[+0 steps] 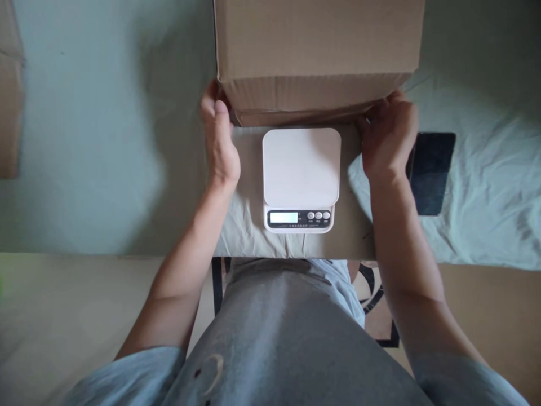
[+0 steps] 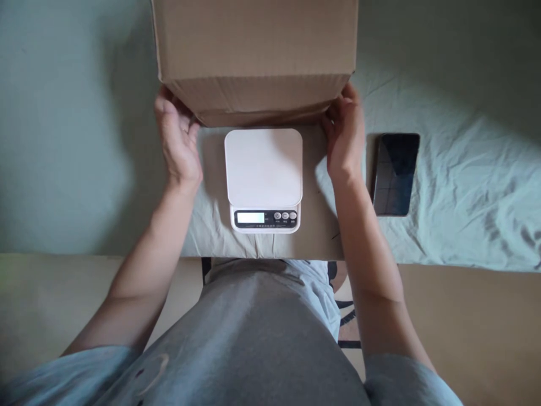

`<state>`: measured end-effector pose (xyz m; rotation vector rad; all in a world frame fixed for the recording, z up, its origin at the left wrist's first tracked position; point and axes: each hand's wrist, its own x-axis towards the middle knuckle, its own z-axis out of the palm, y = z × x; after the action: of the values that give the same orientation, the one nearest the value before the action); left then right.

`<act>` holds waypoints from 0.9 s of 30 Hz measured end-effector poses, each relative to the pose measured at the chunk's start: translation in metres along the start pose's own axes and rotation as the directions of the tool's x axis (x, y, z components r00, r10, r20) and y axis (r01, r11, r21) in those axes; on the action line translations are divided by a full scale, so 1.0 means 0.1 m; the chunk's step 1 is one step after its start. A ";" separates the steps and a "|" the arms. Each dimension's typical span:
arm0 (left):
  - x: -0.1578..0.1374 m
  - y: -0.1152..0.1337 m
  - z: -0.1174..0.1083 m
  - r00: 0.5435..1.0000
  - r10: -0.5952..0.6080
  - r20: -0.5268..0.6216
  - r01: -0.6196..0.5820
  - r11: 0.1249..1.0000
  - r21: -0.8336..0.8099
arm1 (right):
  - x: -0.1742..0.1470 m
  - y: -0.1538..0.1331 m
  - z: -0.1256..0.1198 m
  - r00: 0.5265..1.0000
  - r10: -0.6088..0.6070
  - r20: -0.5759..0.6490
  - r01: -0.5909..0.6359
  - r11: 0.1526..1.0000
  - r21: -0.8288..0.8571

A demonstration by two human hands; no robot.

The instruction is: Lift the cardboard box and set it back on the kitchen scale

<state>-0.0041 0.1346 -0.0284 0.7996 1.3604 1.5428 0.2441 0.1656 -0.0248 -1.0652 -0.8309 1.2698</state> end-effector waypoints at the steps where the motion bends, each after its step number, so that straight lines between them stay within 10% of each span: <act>1: 0.02 0.00 -0.01 1.000 -0.007 0.023 0.008 0.999 -0.042 | 0.01 -0.01 -0.02 1.000 0.014 -0.008 -0.014 1.000 0.005; 12: 0.32 -0.05 -0.21 0.967 -0.253 0.014 0.253 0.960 -0.117 | 0.06 -0.07 -0.12 0.992 0.129 0.014 -0.126 0.986 -0.108; 18: 0.23 -0.08 -0.04 0.989 -0.088 0.116 0.089 0.996 0.000 | 0.01 -0.16 0.14 0.999 0.041 -0.009 -0.041 0.995 -0.089; 27: -0.57 0.54 -0.09 0.951 0.215 0.223 -0.216 0.976 -0.021 | -0.67 -0.67 0.03 0.995 -0.057 0.085 0.051 0.996 0.066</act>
<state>-0.0012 0.0792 0.0284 1.1201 1.1401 1.5612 0.2535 0.1015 0.0441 -0.9360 -0.8737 1.2962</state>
